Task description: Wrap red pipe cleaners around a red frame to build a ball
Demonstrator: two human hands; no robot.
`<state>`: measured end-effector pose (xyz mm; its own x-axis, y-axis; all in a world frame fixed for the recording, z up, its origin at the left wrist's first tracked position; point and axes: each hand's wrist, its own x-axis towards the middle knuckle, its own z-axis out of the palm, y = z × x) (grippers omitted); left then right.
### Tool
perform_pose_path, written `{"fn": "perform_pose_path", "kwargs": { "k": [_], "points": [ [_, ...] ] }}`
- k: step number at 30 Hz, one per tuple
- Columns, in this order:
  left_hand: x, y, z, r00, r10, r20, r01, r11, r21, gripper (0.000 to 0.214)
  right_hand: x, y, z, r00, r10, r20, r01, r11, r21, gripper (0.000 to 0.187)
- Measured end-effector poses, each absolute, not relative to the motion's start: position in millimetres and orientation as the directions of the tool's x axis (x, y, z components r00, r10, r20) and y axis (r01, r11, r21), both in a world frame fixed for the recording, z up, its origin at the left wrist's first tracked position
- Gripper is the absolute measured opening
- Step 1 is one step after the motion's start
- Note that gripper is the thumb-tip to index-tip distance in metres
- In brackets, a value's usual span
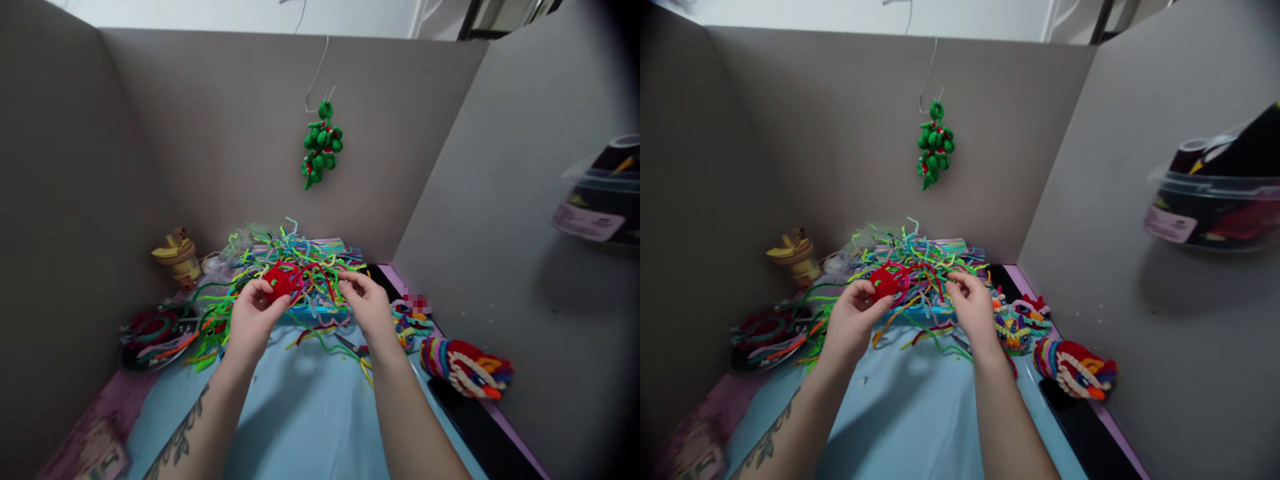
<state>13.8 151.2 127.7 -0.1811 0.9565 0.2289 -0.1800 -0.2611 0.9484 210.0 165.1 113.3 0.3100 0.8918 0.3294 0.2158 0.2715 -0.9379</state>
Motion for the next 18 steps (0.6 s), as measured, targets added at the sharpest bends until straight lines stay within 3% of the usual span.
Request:
{"fn": "perform_pose_path", "kwargs": {
  "k": [6, 13, 18],
  "points": [
    [10, 147, 135, -0.093, 0.967, 0.238, -0.236, -0.253, 0.938, 0.033, 205, 167, 111, 0.193, 0.960, 0.203, 0.099, 0.187, -0.977, 0.032],
    [9, 140, 142, -0.019, 0.965, 0.261, -0.177, -0.261, 0.949, 0.031, 197, 157, 122, 0.133, 0.960, 0.246, 0.022, 0.245, -0.969, 0.023],
    [8, 137, 140, 0.100, 0.960, 0.260, -0.152, -0.243, 0.958, 0.030, 189, 142, 133, 0.237, 0.929, 0.285, -0.145, 0.324, -0.935, 0.018]
  ]
}}
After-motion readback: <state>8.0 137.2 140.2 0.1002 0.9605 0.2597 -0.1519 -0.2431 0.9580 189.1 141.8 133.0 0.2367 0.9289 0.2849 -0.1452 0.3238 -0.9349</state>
